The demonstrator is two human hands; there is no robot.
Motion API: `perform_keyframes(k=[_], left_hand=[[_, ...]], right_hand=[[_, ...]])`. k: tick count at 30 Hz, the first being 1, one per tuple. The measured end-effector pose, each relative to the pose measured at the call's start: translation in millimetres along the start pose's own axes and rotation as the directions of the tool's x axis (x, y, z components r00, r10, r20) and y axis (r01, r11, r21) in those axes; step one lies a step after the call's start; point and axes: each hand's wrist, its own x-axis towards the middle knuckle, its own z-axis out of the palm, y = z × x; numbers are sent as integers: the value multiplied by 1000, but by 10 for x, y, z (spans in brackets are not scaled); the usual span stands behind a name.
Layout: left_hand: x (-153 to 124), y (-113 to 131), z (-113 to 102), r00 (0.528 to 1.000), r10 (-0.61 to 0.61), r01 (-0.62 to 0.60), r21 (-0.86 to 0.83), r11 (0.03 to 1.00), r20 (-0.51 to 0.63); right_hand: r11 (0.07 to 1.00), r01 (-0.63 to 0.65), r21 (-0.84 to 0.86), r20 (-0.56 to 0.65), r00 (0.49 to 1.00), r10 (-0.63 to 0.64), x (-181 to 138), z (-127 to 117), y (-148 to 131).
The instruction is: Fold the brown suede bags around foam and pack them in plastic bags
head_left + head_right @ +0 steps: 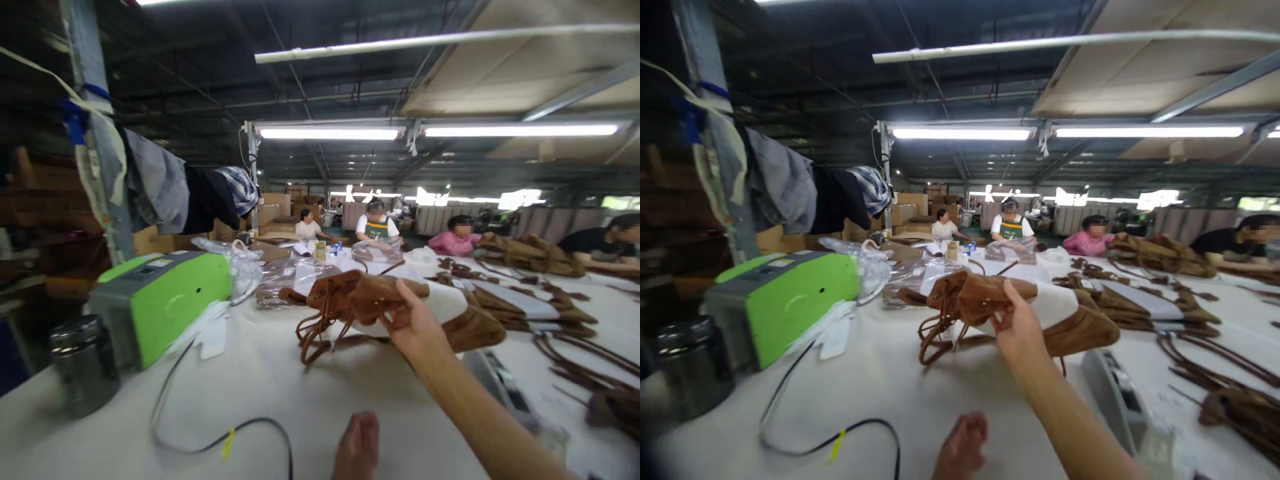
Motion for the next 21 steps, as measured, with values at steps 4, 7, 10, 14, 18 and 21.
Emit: perform_keyframes(k=[4,7,10,14,18,21], left_hand=[[-446,-14,-515,962,-94,-36,-463,885,-256],[-673,-103,-626,928,-152,-142,-698,702,-341],[-762,-208,-617,902,-264,-127,-793,595,-342],[-732,-250,-603,861,-384,-105,-856,505,-332],[-588,-142,-546,851,-429,-63,-869,491,-304],[-337,24,-478,880,-403,-4,-854,521,-250]], right_hand=[[958,-285,-22,-39,958,284,-1080,-949,1169],[931,-360,-68,41,931,363,-1603,-1596,1774],[886,-453,-102,38,888,458,-1792,-1861,1931],[851,-492,185,-142,843,519,-1784,-1578,1562],[843,-420,336,-136,864,485,-1679,-1243,1084],[838,-418,350,-113,870,481,-1585,-1256,983]])
